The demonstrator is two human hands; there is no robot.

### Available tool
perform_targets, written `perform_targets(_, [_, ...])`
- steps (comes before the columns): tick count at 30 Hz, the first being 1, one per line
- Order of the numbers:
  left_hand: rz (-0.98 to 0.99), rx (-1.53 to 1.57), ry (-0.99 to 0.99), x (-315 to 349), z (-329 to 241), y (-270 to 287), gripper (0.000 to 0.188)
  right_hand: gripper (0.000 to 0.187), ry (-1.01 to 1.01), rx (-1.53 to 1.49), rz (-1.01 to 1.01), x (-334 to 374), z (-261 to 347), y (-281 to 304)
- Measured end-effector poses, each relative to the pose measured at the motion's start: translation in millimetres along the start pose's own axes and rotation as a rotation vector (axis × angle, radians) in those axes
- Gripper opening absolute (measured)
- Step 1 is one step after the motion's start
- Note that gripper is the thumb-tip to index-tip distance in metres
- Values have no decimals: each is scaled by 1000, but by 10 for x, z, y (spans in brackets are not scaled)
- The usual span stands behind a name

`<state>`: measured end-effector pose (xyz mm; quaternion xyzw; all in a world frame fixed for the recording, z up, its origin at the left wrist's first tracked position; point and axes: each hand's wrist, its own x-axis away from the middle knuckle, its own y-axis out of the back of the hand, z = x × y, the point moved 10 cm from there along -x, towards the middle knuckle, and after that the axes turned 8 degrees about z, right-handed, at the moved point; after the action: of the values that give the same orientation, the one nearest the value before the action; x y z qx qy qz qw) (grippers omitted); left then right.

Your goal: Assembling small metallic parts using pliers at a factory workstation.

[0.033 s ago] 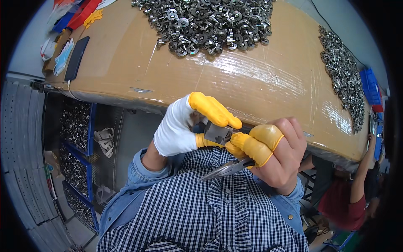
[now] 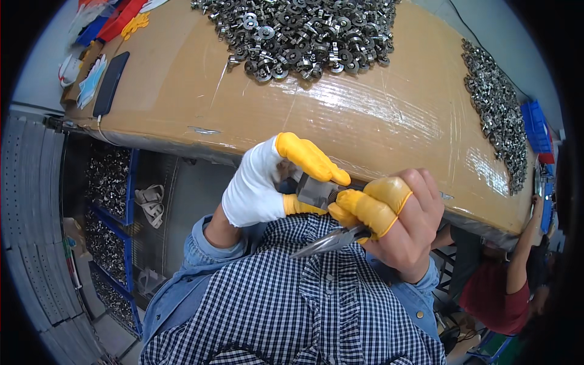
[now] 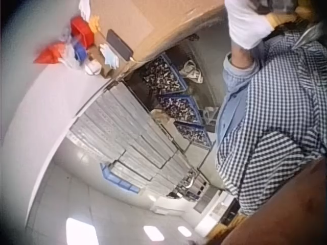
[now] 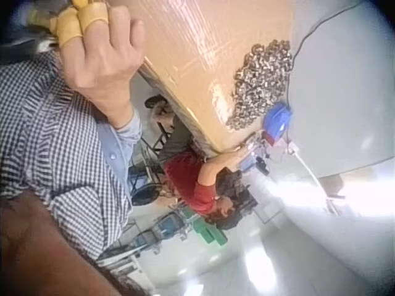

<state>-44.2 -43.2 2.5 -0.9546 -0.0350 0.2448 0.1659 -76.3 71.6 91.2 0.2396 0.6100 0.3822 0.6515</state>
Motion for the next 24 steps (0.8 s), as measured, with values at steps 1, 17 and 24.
perform_targets(1, [-40, -27, 66, 6, 46, 22, 50, 13, -100, -127, 33, 1, -140, -39])
perform_targets(17, [-208, -245, 331, 81, 140, 155, 51, 12, -559, -982, 18, 243, -810, -511])
perform_targets(24, [-178, -280, 322, 106, 162, 153, 52, 13, -586, -1077, 92, 231, -802, -605])
